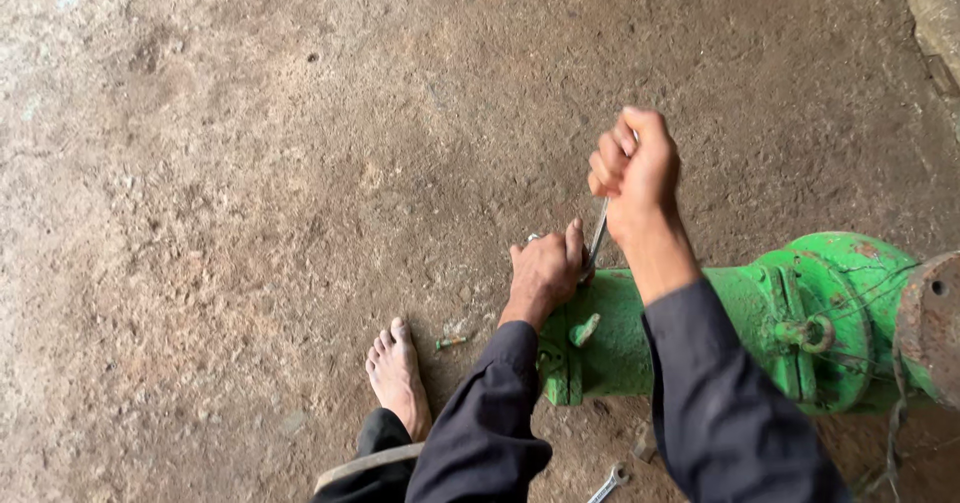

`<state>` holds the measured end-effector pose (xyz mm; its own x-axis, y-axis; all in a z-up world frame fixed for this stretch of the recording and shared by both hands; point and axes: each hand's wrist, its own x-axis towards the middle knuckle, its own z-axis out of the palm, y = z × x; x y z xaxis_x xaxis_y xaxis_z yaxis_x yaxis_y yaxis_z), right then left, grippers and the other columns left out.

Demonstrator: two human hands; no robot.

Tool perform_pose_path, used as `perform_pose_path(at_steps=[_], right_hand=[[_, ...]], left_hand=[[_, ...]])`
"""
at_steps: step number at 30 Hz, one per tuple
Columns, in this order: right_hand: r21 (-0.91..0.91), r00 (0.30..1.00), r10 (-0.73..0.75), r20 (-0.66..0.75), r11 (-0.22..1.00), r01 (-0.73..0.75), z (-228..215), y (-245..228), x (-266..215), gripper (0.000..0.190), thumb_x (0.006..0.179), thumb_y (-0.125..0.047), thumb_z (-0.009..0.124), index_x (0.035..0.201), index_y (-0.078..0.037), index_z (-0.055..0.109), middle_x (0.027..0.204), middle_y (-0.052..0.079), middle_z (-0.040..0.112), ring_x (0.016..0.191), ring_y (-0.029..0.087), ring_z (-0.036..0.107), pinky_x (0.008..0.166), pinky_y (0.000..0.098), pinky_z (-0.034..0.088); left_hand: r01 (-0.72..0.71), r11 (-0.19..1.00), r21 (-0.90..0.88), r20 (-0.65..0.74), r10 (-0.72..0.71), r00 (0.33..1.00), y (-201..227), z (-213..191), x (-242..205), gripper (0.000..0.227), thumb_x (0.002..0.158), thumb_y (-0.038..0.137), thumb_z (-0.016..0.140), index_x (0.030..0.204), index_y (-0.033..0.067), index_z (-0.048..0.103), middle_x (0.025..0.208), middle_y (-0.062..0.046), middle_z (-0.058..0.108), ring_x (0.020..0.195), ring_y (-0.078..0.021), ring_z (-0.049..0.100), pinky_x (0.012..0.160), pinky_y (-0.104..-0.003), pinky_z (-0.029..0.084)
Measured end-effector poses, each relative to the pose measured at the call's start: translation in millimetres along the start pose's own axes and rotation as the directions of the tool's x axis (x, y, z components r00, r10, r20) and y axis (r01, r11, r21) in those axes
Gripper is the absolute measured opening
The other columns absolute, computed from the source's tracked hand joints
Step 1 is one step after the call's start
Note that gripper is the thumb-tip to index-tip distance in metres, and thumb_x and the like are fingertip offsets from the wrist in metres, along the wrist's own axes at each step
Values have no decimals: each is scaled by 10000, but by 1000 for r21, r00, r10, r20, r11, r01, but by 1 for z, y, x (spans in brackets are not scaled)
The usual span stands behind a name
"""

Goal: The person uses two wrenches to loosen and remove bolts from the flange of a green submersible pump lying on a concrete floor. The person removes several bolts and washers, placing them on the ground.

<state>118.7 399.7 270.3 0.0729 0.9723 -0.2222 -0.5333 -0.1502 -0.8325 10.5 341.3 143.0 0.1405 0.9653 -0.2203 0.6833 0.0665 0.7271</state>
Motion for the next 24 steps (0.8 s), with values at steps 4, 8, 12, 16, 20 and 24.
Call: perform_pose_path(at_steps=[4,8,12,16,20,24], right_hand=[[57,972,-199,126,980,193,-7,5,-58,390,993,-269,481,672,-146,298,550,-11,226,510,122,207,510,325,227],[-25,938,-310,155,948,317,-20,17,-140,396,1031,-249,443,679,-139,298,640,7,314,657,153,301,692,326,317],[-358,961,-273,-49,903,238,-43,55,-238,388,1012,-246,350,1120,-56,670,965,92,624,622,105,273,647,250,287],[-570,917,-400,3,753,330,-91,113,-271,322,1054,-272,352,877,-37,482,1236,100,639,691,103,338,648,254,350],[-601,932,-342,-116,772,208,-130,167,-280,447,1102,-349,359,1316,-36,596,958,131,545,672,128,387,640,274,386],[-696,856,-495,148,563,446,-133,161,-268,369,1158,-344,371,1035,-48,552,1027,138,609,1033,193,653,943,334,476]], left_hand=[[-17,1000,-24,-22,16,1000,0,3,-1,658,1060,509,294,811,141,778,882,-188,743,935,-396,704,1044,-629,367],[-40,990,-132,44,46,998,-5,1,-2,701,1037,516,256,700,182,772,799,-93,776,902,-337,726,1050,-638,323],[-41,995,-94,41,45,998,-2,-3,0,753,1051,547,213,707,218,796,804,-82,759,927,-339,708,1038,-612,362],[-14,975,-222,41,24,999,-13,-3,-1,764,1035,548,138,835,247,811,834,-54,792,947,-291,723,1054,-624,309],[-259,951,-171,-23,259,966,-27,0,-25,522,1030,498,285,1042,273,756,1063,-49,733,1057,-307,666,985,-601,410],[-150,988,-32,-13,149,989,-16,-1,-49,359,1005,477,455,1177,299,715,1226,-46,685,1181,-309,618,980,-602,427]])
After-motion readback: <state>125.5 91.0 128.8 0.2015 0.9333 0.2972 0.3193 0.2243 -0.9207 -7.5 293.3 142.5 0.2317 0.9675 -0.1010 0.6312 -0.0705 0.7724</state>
